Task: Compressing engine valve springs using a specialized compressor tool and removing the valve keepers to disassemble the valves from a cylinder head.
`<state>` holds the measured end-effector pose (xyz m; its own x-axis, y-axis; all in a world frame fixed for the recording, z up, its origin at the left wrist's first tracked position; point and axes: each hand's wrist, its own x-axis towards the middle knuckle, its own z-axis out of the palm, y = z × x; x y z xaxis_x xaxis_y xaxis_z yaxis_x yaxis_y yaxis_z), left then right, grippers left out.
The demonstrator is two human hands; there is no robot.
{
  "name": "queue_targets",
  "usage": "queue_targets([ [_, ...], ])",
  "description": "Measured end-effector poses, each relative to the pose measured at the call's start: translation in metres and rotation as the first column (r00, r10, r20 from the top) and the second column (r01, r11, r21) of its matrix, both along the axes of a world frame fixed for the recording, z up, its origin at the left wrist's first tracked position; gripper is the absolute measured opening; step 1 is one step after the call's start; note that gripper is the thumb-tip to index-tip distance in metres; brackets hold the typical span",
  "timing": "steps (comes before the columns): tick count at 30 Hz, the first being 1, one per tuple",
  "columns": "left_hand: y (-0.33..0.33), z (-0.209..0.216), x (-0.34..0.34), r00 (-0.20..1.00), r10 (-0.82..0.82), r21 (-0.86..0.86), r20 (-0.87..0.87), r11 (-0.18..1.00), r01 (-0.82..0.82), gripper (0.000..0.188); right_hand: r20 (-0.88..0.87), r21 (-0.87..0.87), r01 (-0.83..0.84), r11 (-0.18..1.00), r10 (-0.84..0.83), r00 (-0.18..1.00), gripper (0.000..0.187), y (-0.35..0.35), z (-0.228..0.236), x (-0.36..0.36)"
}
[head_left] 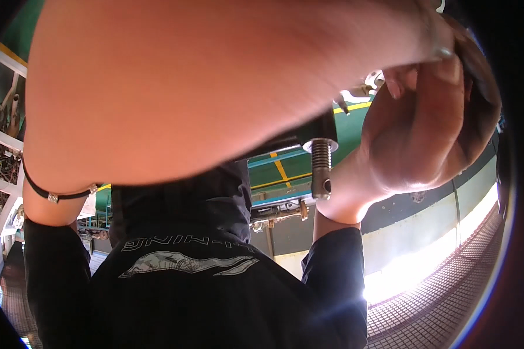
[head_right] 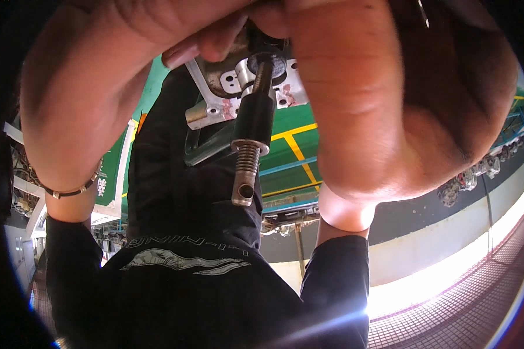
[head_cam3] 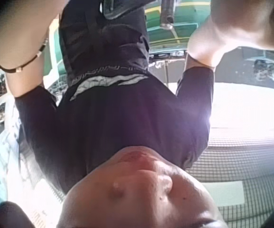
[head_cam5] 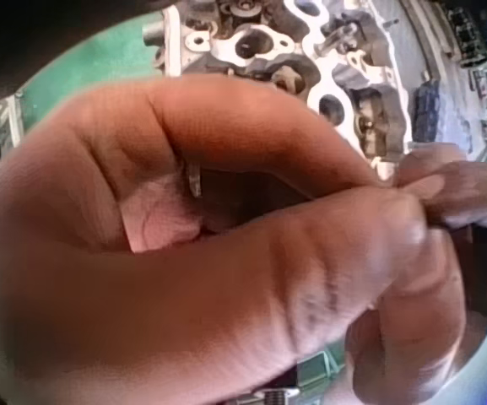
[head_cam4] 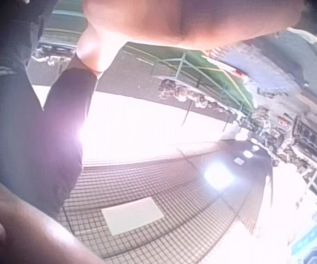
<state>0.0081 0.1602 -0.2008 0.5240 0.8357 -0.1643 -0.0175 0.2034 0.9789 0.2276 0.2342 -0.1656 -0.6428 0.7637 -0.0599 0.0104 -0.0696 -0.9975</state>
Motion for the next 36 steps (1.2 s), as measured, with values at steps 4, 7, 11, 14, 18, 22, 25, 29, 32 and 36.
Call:
queue_targets([
  [4,0.003,-0.003,-0.002,0.999,-0.032,-0.019,0.008,0.999,0.032,0.024,0.147,0.234,-0.030,0.972,-0.005,0.989,0.021,0.004,0.001,0.003],
  [7,0.002,-0.003,-0.003,0.999,-0.035,-0.020,0.002,0.999,0.035,0.024,0.294,0.441,-0.084,0.894,-0.056,0.954,0.019,0.005,0.007,0.005],
  [11,-0.001,-0.005,-0.002,0.999,-0.037,-0.021,-0.006,0.999,0.037,0.024,0.437,0.585,-0.251,0.771,-0.039,0.899,0.018,0.002,0.015,0.012],
  [14,-0.002,-0.008,0.000,1.000,-0.029,-0.019,-0.003,0.999,0.029,0.024,0.567,0.467,-0.345,0.814,0.023,0.823,0.022,-0.007,0.023,0.020],
  [18,-0.008,-0.006,0.002,1.000,-0.014,-0.032,-0.006,0.999,0.014,0.024,0.478,0.487,-0.299,0.821,0.036,0.878,0.022,-0.020,0.022,0.025],
  [22,-0.009,-0.003,0.000,1.000,0.011,-0.052,-0.016,0.999,-0.012,0.024,0.454,0.556,-0.185,0.810,-0.110,0.884,0.021,-0.032,0.026,0.022],
  [25,-0.007,0.000,-0.004,0.999,0.049,-0.067,-0.016,0.997,-0.050,0.024,0.424,0.506,0.045,0.861,-0.295,0.856,0.021,-0.041,0.023,0.021],
  [29,-0.021,0.020,-0.018,0.980,0.185,-0.103,-0.067,0.976,-0.192,0.024,0.436,0.307,0.342,0.888,-0.450,0.779,0.018,-0.064,0.019,0.021],
  [32,-0.046,0.032,-0.022,0.948,0.301,-0.119,-0.103,0.942,-0.313,0.025,0.500,0.188,0.477,0.859,-0.502,0.706,0.019,-0.087,0.023,0.019],
  [36,-0.084,0.035,-0.009,0.928,0.360,0.023,-0.095,0.933,-0.359,0.022,0.624,0.217,0.464,0.859,-0.487,0.611,0.019,-0.104,0.024,0.014],
])
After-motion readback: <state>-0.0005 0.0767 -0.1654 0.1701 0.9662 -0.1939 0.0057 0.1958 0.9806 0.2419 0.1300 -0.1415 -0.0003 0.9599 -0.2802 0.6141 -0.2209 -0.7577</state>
